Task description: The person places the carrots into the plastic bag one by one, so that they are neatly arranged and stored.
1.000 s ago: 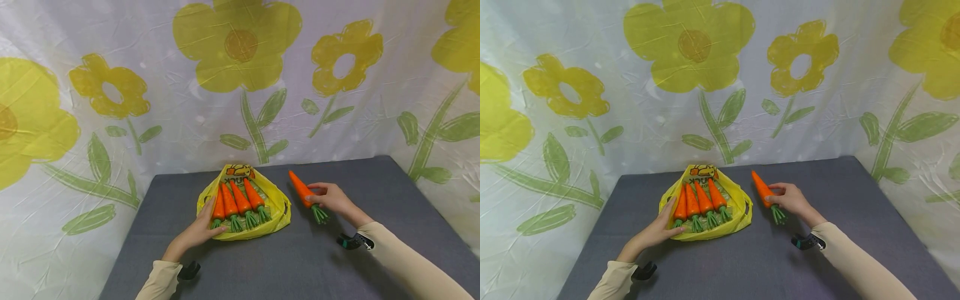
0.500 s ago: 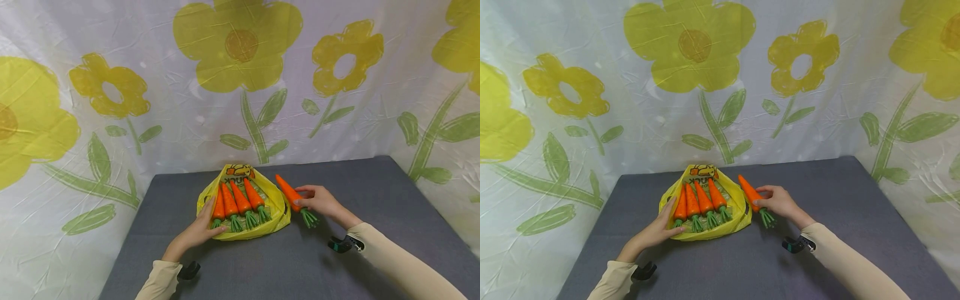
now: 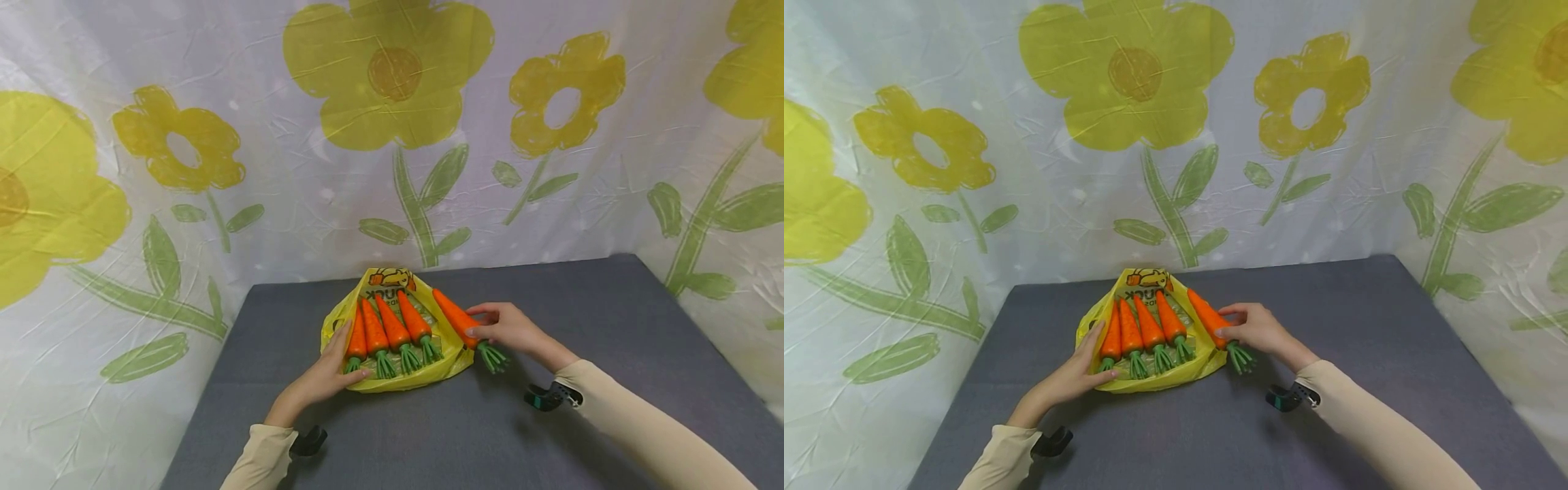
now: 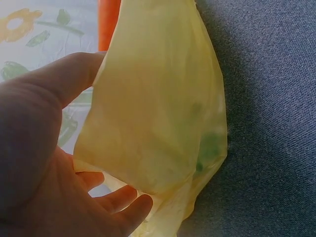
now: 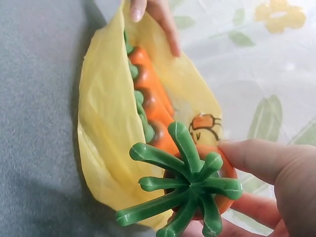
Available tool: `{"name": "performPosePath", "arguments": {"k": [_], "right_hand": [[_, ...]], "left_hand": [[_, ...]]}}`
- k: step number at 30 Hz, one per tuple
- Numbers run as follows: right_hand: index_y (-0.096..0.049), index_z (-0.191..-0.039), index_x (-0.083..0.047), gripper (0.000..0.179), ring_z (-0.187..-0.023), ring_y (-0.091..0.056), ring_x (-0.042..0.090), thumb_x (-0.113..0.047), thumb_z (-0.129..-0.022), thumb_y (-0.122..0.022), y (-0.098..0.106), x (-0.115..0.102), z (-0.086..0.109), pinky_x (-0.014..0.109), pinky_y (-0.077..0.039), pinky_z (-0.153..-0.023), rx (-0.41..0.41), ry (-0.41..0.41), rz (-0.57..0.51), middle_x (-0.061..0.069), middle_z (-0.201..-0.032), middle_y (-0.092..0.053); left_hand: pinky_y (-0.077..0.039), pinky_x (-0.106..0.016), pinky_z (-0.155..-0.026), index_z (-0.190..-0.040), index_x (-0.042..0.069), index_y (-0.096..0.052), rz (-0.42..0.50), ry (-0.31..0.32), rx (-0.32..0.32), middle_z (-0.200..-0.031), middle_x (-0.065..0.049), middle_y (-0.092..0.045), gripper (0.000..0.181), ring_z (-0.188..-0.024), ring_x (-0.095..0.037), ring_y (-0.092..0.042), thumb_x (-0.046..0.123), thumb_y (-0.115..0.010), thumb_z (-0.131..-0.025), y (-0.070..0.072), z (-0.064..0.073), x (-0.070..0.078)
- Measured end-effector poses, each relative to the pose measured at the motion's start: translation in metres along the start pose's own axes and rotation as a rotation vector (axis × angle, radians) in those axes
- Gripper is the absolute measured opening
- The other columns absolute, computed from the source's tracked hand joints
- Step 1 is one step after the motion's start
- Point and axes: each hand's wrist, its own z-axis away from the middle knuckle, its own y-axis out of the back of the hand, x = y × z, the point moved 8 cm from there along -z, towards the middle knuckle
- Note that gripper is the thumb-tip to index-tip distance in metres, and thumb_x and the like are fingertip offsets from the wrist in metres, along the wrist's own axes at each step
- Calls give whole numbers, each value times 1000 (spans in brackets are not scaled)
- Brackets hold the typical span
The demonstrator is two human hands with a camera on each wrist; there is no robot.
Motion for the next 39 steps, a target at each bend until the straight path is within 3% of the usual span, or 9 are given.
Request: {"name": "performPosePath", "arguments": {"k": [11,21,30,33,36,39], "right_hand": [[-58,-137,-5,56,-74,-64,15,-31,-90,-73,-15,-14,-11,39,-55,-72,-27,7,11,15,-106,-73],[-62,-133,-8,51,-69,-62,16,-30,-88,-74,-25,-21,-24,41,-54,-72,1,-42,59,7,-96,-75],[-64,-130,-8,48,-55,-55,19,-28,-88,-74,-31,-30,-41,35,-50,-64,32,-71,102,2,-64,-64],[-64,-131,-7,48,-57,-56,16,-26,-88,-73,-34,-33,-46,34,-51,-63,48,-72,109,5,-74,-70],[-64,-131,-7,48,-62,-61,14,-26,-89,-73,-37,-35,-52,31,-52,-63,65,-74,131,13,-104,-73],[-64,-131,-8,47,-69,-64,13,-26,-89,-73,-38,-35,-57,28,-52,-65,80,-87,148,17,-129,-66]], "left_hand": [[-20,-65,-118,-160,12,6,1,-4,0,-167,-18,4,104,-155,-40,0,38,-69,-93,0,-1,0],[-20,-66,-118,-160,12,7,13,-4,3,-167,-18,5,104,-155,-41,0,36,-69,-93,0,0,0],[-20,-65,-118,-160,12,7,9,-4,1,-167,-19,5,103,-155,-41,-1,35,-68,-94,0,0,-1],[-20,-65,-118,-160,12,7,8,-2,-2,-167,-19,5,103,-155,-41,0,35,-68,-93,-1,1,-1],[-20,-65,-118,-160,13,7,7,-1,-1,-167,-18,5,103,-155,-41,0,37,-68,-93,-1,1,-2],[-20,-65,-118,-160,13,7,9,0,2,-167,-18,4,104,-155,-41,-1,37,-68,-93,0,0,-2]]}}
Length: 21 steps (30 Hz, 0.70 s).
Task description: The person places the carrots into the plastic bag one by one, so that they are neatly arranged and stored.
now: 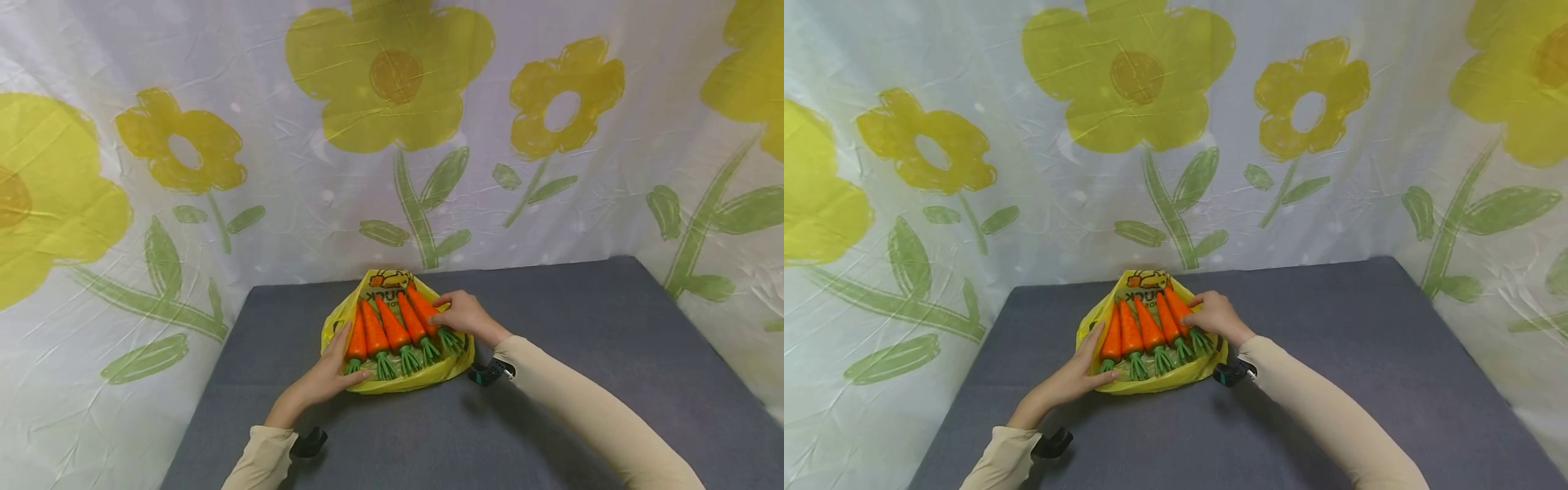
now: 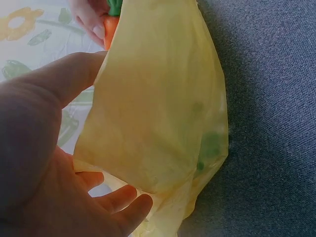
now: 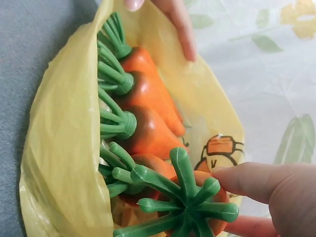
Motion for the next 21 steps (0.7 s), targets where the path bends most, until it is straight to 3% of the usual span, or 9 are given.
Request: {"name": "performPosePath", "arguments": {"k": [11,21], "right_hand": [[-65,-130,-9,45,-85,-67,19,-27,-89,-73,-5,-2,-12,30,-52,-72,34,28,39,17,-136,-62],[-65,-129,-8,46,-87,-69,20,-25,-88,-75,-6,-2,-16,31,-54,-69,66,31,53,13,-121,-70]], "left_hand": [[-21,-65,-118,-160,15,7,-1,7,-4,-167,-18,5,104,-155,-40,0,38,-68,-93,0,0,1],[-20,-65,-118,-160,16,7,1,5,-2,-167,-18,6,104,-155,-40,0,41,-68,-93,-2,-2,-1]]}}
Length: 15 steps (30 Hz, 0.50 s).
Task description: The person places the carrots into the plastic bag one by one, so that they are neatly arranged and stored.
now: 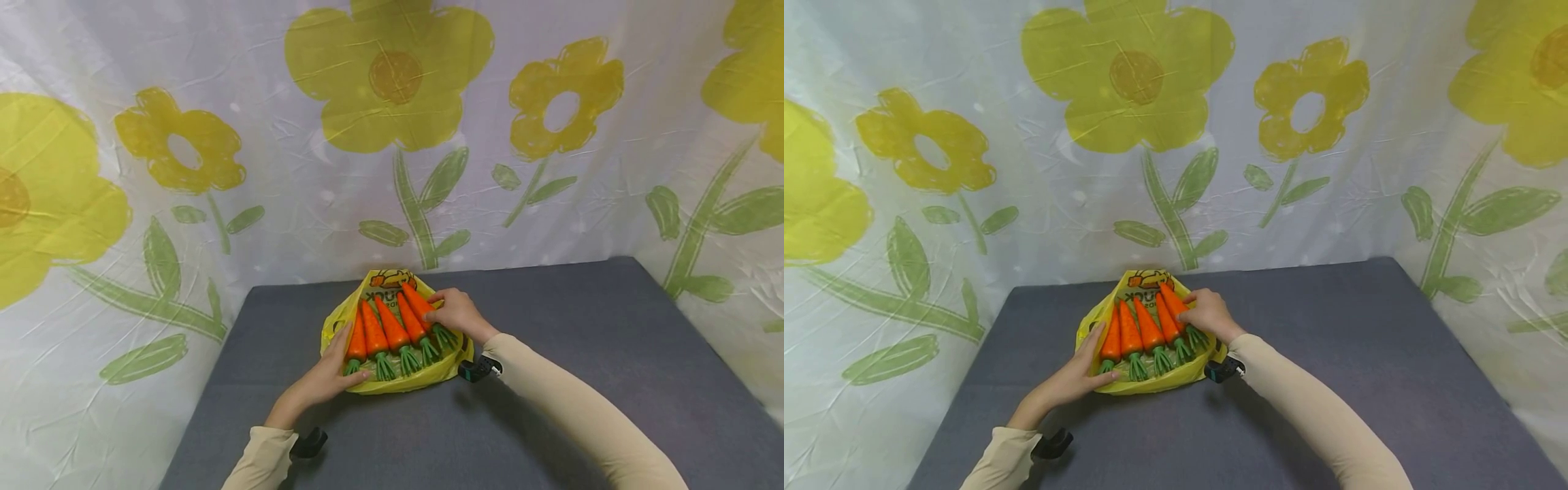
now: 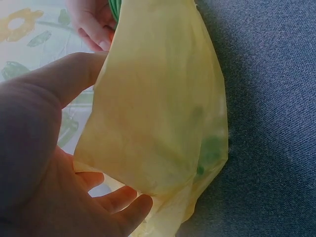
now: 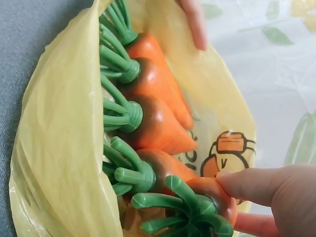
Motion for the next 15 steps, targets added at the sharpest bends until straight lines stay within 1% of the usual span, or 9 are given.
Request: {"name": "performPosePath", "arguments": {"k": [7,15], "right_hand": [[-66,-128,-8,44,-95,-69,25,-24,-88,-74,0,3,0,35,-56,-74,17,6,22,14,-121,-70],[-66,-129,-6,45,-100,-69,28,-22,-88,-74,-1,4,3,36,-57,-75,28,22,42,15,-121,-71]], "left_hand": [[-19,-66,-118,-160,17,8,5,3,-6,-168,-17,6,104,-155,-40,0,40,-68,-93,-1,0,0],[-20,-66,-118,-160,17,8,-7,1,-1,-168,-16,5,104,-155,-40,0,39,-68,-93,-1,0,0]]}}
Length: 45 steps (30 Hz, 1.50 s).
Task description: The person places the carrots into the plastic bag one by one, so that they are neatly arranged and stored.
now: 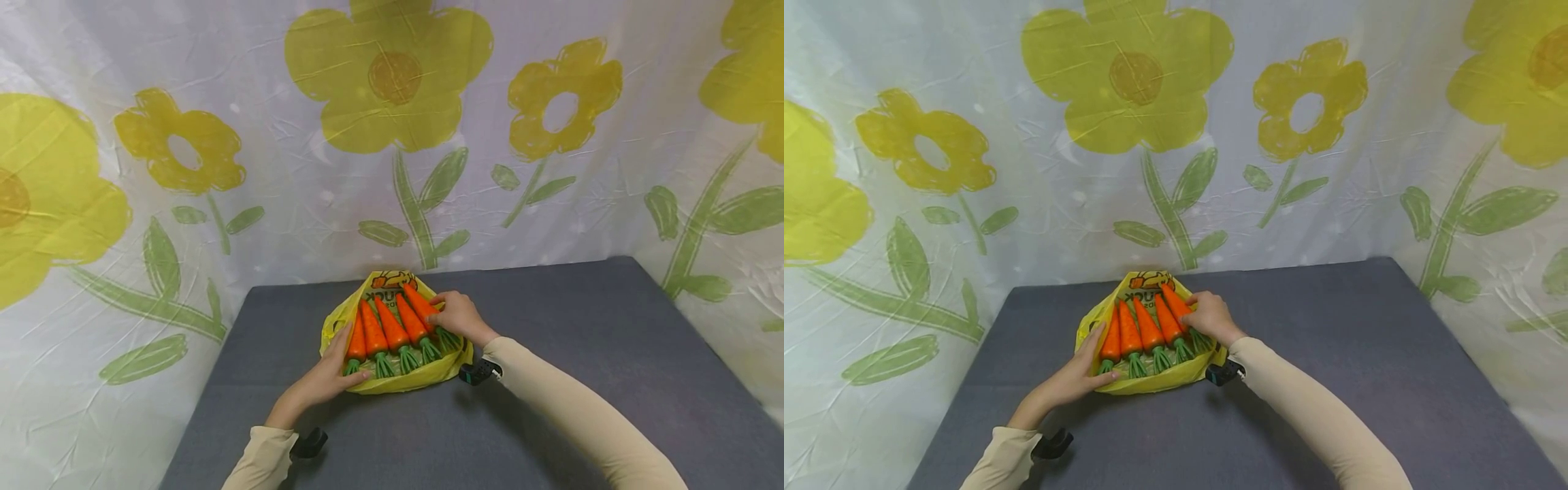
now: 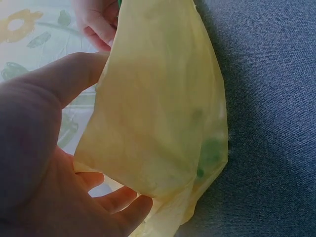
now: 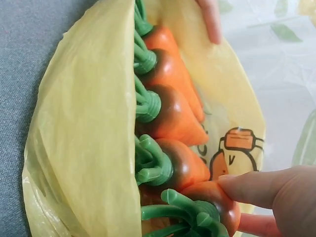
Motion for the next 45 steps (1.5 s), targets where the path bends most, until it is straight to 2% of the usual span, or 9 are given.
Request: {"name": "performPosePath", "arguments": {"k": [24,31,39,45], "right_hand": [[-68,-123,-7,44,-99,-69,28,-24,-85,-79,-6,7,-3,38,-58,-76,41,15,53,14,-115,-72],[-66,-125,-5,45,-88,-70,23,-22,-85,-79,-7,2,-5,34,-57,-68,61,36,86,13,-108,-74],[-67,-124,-6,44,-77,-69,19,-24,-85,-79,-10,2,-6,33,-55,-64,74,28,122,12,-108,-75],[-67,-124,-5,46,-85,-70,23,-25,-85,-78,-9,4,-4,35,-57,-69,69,41,103,14,-111,-74]], "left_hand": [[-19,-64,-119,-160,13,6,-15,-16,8,-168,-16,2,104,-155,-40,-2,36,-70,-92,1,1,3],[-20,-65,-119,-161,13,5,-7,-17,5,-168,-17,2,104,-155,-40,-3,39,-69,-92,-1,0,3],[-19,-64,-119,-160,12,5,-15,-17,6,-168,-17,2,105,-155,-39,-2,38,-70,-92,0,1,5],[-20,-65,-118,-160,10,4,-21,-26,16,-167,-19,1,104,-154,-42,-4,39,-69,-92,1,0,5]]}}
